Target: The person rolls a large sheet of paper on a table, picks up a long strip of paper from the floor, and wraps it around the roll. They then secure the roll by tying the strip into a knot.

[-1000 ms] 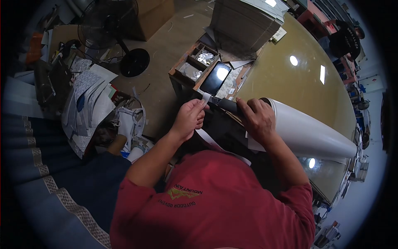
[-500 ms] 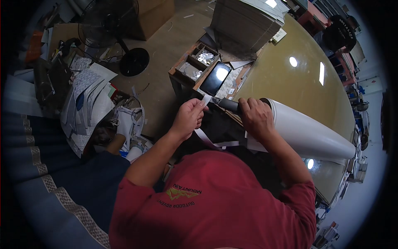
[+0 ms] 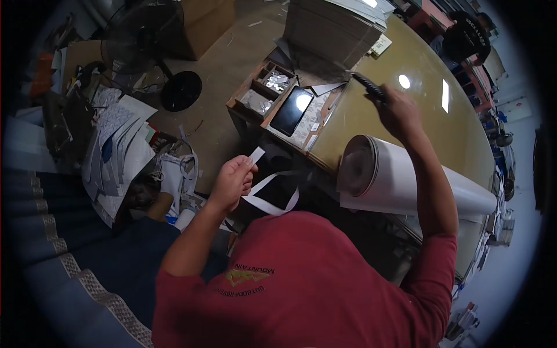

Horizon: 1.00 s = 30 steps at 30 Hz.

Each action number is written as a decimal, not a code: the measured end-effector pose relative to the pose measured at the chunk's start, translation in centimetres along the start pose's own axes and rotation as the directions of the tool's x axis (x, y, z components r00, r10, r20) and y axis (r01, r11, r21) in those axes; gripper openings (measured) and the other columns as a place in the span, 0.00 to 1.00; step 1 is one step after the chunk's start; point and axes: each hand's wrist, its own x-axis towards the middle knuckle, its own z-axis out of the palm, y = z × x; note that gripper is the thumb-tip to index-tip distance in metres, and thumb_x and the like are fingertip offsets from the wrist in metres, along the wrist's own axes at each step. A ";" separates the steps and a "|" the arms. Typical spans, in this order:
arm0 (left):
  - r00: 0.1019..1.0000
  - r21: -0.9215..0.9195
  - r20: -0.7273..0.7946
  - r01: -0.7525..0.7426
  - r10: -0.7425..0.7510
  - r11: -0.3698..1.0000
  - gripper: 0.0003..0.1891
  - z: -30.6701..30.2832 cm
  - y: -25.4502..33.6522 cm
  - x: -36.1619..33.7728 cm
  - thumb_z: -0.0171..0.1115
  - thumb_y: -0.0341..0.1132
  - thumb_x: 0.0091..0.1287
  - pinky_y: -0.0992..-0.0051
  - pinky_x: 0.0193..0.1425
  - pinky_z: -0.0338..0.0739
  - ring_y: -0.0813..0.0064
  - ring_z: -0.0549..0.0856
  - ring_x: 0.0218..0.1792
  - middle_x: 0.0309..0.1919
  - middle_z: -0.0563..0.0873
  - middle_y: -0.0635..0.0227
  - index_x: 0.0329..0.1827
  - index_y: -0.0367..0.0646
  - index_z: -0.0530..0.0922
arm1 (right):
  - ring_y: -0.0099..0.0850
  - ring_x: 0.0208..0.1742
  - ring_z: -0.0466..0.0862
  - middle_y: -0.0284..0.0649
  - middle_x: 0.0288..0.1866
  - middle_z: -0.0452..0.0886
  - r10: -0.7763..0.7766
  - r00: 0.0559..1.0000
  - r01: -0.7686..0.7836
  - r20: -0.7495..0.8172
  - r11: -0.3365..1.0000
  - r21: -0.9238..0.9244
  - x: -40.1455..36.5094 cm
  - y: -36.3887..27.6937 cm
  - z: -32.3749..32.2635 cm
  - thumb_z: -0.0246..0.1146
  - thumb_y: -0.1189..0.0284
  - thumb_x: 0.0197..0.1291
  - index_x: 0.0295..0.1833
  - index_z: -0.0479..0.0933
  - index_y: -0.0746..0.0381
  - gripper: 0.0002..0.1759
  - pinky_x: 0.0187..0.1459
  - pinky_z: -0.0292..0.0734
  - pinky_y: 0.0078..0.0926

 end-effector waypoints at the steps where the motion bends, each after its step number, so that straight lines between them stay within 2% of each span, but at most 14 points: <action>1: 1.000 0.016 0.019 -0.008 0.008 1.000 0.12 0.5 0.5 0.5 0.49 0.40 0.78 0.86 0.18 0.53 0.91 0.59 0.15 0.17 0.64 0.83 0.37 0.44 0.73 | 0.53 0.37 0.81 0.52 0.33 0.81 -0.060 0.998 0.060 0.006 0.997 0.056 0.5 -0.9 0.4 0.62 0.54 0.66 0.40 0.75 0.63 0.20 0.38 0.74 0.48; 2: 0.999 -0.012 -0.002 -0.038 0.038 0.999 0.12 1.1 0.7 0.3 0.49 0.40 0.78 0.86 0.18 0.51 0.91 0.58 0.14 0.16 0.63 0.82 0.38 0.44 0.72 | 0.55 0.37 0.81 0.52 0.32 0.81 -0.126 0.992 0.123 0.018 0.986 0.111 0.8 -1.5 1.2 0.60 0.52 0.66 0.40 0.75 0.64 0.23 0.39 0.75 0.49; 3: 0.997 -0.049 -0.036 -0.068 0.066 0.996 0.12 1.7 0.5 0.2 0.50 0.40 0.78 0.85 0.17 0.50 0.90 0.57 0.14 0.16 0.62 0.82 0.38 0.44 0.72 | 0.45 0.33 0.83 0.50 0.31 0.81 -0.140 0.990 0.136 0.006 0.968 0.211 1.3 -1.7 2.4 0.62 0.54 0.66 0.42 0.75 0.66 0.22 0.37 0.76 0.41; 4: 0.996 -0.059 -0.045 -0.073 0.071 0.996 0.12 2.1 0.2 0.2 0.50 0.40 0.78 0.85 0.17 0.50 0.90 0.57 0.14 0.16 0.62 0.82 0.38 0.44 0.72 | 0.45 0.33 0.83 0.50 0.31 0.81 -0.154 0.988 0.148 0.010 0.966 0.211 1.4 -1.8 2.8 0.62 0.54 0.66 0.42 0.75 0.66 0.22 0.37 0.76 0.41; 6: 0.993 -0.055 -0.048 -0.113 0.110 0.992 0.12 2.4 -0.3 -0.1 0.49 0.41 0.79 0.85 0.18 0.51 0.90 0.57 0.14 0.17 0.62 0.82 0.39 0.43 0.72 | 0.29 0.29 0.80 0.40 0.27 0.79 -0.047 0.993 -0.038 0.104 0.720 0.693 1.7 -3.1 3.8 0.62 0.55 0.68 0.40 0.76 0.66 0.22 0.33 0.75 0.30; 7: 0.990 -0.060 -0.075 -0.120 0.115 0.991 0.12 2.5 -0.6 -0.3 0.49 0.41 0.79 0.85 0.18 0.51 0.90 0.57 0.14 0.17 0.62 0.82 0.39 0.43 0.72 | 0.29 0.29 0.80 0.40 0.27 0.79 -0.072 0.991 -0.027 0.111 0.711 0.702 1.7 -3.6 4.7 0.62 0.55 0.68 0.40 0.76 0.66 0.22 0.33 0.75 0.30; 9: 0.958 0.124 -0.073 -0.269 0.279 0.955 0.13 2.4 -1.5 -0.4 0.50 0.40 0.79 0.86 0.20 0.55 0.92 0.61 0.17 0.18 0.65 0.82 0.38 0.42 0.75 | 0.17 0.30 0.75 0.32 0.26 0.75 -0.117 0.969 -0.160 0.219 0.377 0.912 1.6 -3.8 6.0 0.61 0.54 0.69 0.41 0.78 0.64 0.21 0.31 0.72 0.21; 10: 0.930 0.251 -0.113 -0.314 0.349 0.916 0.12 1.9 -2.2 -0.3 0.51 0.38 0.78 0.84 0.23 0.59 0.90 0.65 0.19 0.19 0.68 0.79 0.38 0.40 0.77 | 0.17 0.30 0.75 0.32 0.26 0.75 -0.131 0.966 -0.159 0.221 0.372 0.915 1.5 -4.0 6.0 0.61 0.54 0.69 0.41 0.78 0.64 0.21 0.31 0.72 0.21; 11: 0.928 0.251 -0.125 -0.314 0.352 0.916 0.12 1.8 -2.6 -0.3 0.51 0.38 0.78 0.84 0.23 0.59 0.90 0.65 0.19 0.19 0.68 0.79 0.38 0.40 0.77 | 0.17 0.28 0.74 0.31 0.25 0.75 -0.146 0.948 -0.213 0.284 0.370 0.904 1.3 -4.2 5.7 0.61 0.53 0.69 0.40 0.79 0.64 0.22 0.29 0.71 0.20; 13: 0.820 0.544 -0.118 -0.419 0.561 0.727 0.11 1.8 -3.1 -0.4 0.52 0.37 0.77 0.81 0.25 0.62 0.87 0.68 0.21 0.19 0.71 0.75 0.39 0.39 0.78 | 0.17 0.26 0.74 0.31 0.25 0.75 -0.166 0.923 -0.269 0.349 0.371 0.889 1.3 -4.5 5.6 0.62 0.53 0.69 0.39 0.79 0.64 0.22 0.26 0.70 0.20; 16: 0.805 0.613 -0.144 -0.383 0.575 0.691 0.11 2.4 -3.0 -1.1 0.53 0.36 0.76 0.79 0.27 0.64 0.85 0.70 0.23 0.19 0.73 0.73 0.40 0.39 0.78 | 0.18 0.21 0.72 0.32 0.22 0.75 -0.095 0.889 -0.358 0.449 0.467 0.808 1.8 -5.0 6.2 0.63 0.52 0.67 0.35 0.80 0.64 0.23 0.21 0.67 0.21; 19: 0.820 0.557 -0.139 -0.399 0.555 0.729 0.10 2.1 -4.0 -0.8 0.50 0.37 0.78 0.86 0.24 0.56 0.93 0.63 0.21 0.22 0.67 0.83 0.44 0.41 0.76 | 0.19 0.17 0.71 0.32 0.20 0.74 -0.064 0.896 -0.313 0.439 0.608 0.729 3.1 -4.6 6.8 0.64 0.53 0.66 0.32 0.79 0.66 0.24 0.18 0.66 0.23; 25: 0.882 0.376 -0.239 -0.302 0.406 0.876 0.11 1.9 -4.6 -1.2 0.50 0.37 0.78 0.85 0.25 0.60 0.91 0.65 0.22 0.23 0.69 0.82 0.43 0.41 0.77 | 0.24 0.19 0.74 0.35 0.22 0.76 -0.001 0.844 -0.346 0.536 0.762 0.547 8.0 -0.2 12.4 0.57 0.65 0.68 0.34 0.77 0.67 0.16 0.19 0.70 0.23; 30: 0.891 0.282 -0.259 -0.300 0.373 0.911 0.11 2.2 -4.9 -1.3 0.50 0.38 0.78 0.87 0.24 0.58 0.93 0.64 0.21 0.22 0.68 0.82 0.43 0.41 0.76 | 0.28 0.19 0.77 0.39 0.24 0.78 0.082 0.819 -0.444 0.568 0.716 0.538 13.2 3.1 17.8 0.56 0.68 0.66 0.34 0.76 0.68 0.13 0.18 0.71 0.26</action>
